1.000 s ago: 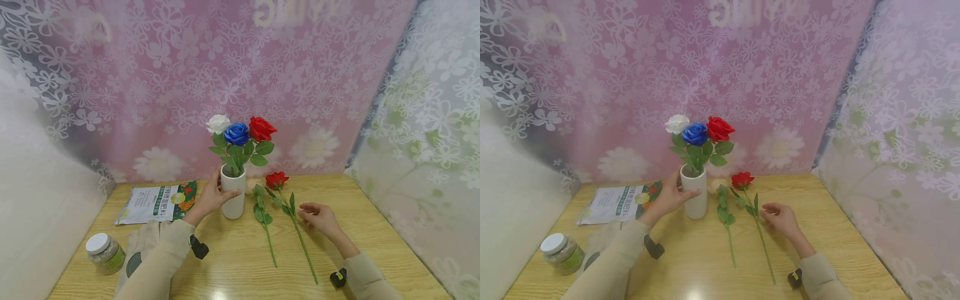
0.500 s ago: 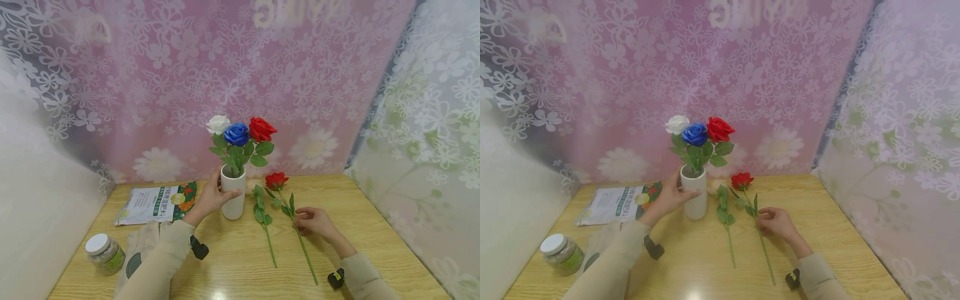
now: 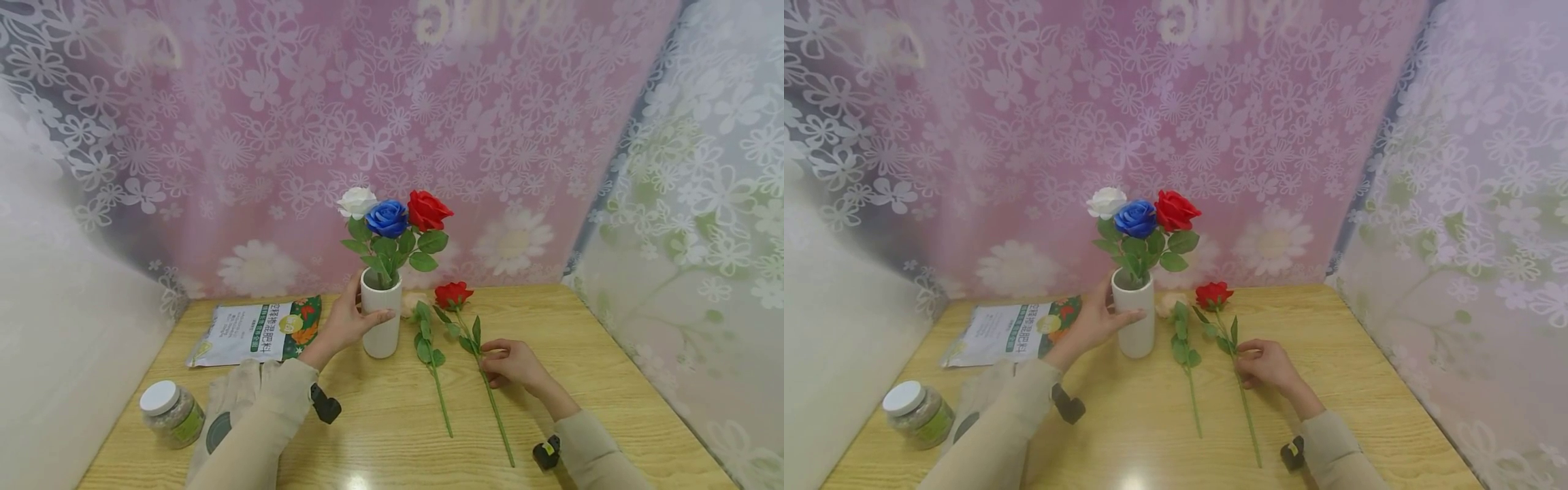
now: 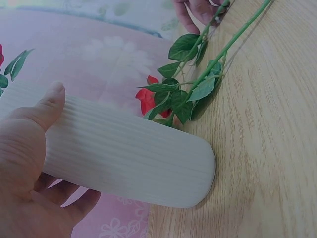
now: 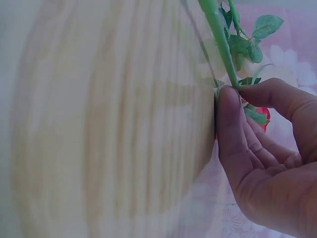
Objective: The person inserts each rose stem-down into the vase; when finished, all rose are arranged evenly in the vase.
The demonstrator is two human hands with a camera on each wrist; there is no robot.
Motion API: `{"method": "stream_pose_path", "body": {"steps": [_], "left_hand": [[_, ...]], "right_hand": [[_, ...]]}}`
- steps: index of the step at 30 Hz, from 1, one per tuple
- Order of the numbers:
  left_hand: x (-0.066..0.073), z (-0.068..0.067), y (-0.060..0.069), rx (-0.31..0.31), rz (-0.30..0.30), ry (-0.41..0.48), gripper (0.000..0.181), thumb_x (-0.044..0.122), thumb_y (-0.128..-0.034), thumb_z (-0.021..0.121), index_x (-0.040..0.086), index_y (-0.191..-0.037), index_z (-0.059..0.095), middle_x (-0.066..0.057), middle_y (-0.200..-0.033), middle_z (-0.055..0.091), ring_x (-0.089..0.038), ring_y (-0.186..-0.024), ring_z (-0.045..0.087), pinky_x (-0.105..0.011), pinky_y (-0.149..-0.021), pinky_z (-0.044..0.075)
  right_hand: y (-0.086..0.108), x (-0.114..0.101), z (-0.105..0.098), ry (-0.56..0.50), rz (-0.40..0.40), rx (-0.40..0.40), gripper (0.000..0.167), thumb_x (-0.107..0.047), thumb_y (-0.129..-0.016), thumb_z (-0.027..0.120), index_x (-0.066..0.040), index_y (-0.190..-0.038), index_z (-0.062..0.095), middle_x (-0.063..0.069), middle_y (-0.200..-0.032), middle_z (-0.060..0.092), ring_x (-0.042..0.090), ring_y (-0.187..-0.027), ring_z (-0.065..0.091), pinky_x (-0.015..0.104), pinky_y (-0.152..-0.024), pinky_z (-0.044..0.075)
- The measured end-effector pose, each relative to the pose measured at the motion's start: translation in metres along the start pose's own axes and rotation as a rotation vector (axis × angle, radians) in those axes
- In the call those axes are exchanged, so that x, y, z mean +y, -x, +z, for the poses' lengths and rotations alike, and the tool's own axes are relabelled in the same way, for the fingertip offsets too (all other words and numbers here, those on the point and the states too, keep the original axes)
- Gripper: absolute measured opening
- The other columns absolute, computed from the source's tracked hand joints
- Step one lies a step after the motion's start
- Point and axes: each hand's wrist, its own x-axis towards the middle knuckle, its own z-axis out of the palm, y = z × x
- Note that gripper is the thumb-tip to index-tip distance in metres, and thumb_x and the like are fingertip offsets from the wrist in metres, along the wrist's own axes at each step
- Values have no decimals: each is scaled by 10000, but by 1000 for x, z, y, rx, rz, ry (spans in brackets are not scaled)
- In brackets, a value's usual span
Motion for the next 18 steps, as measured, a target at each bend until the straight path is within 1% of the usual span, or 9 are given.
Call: {"method": "stream_pose_path", "body": {"steps": [6,8,12,14,18], "left_hand": [[-1,0,0,-4,-8,10,946,295,-896,875,299,-1637,287,-85,-1545,534,-406,-1381,582,-607,-1002,573],[-1,-1,0,-3,-10,10,948,297,-897,874,299,-1639,285,-87,-1546,534,-406,-1381,581,-609,-1003,572],[-1,-1,0,-3,-15,18,955,296,-897,874,295,-1643,277,-89,-1548,532,-405,-1386,577,-613,-1005,569],[-1,-1,0,-4,-17,24,962,293,-898,874,296,-1647,271,-89,-1553,528,-405,-1393,571,-614,-1010,566],[0,-1,1,-6,-26,22,972,298,-898,873,308,-1653,261,-87,-1562,523,-402,-1397,568,-606,-1017,566]], "right_hand": [[-3,1,0,-12,46,33,541,-35,-953,700,156,-1415,493,143,-931,779,200,-734,722,376,-664,654],[-3,2,0,-12,56,43,542,-49,-952,692,159,-1414,498,123,-927,775,187,-745,712,365,-669,651],[-4,1,0,-20,91,70,512,-78,-947,697,150,-1385,560,95,-935,760,166,-760,701,331,-671,640],[-3,1,-1,-20,95,64,509,-81,-953,685,163,-1383,563,85,-918,759,154,-762,704,308,-667,632],[-3,-1,-2,-73,106,29,530,-60,-971,651,184,-1420,515,91,-845,777,130,-716,709,268,-647,602]]}}
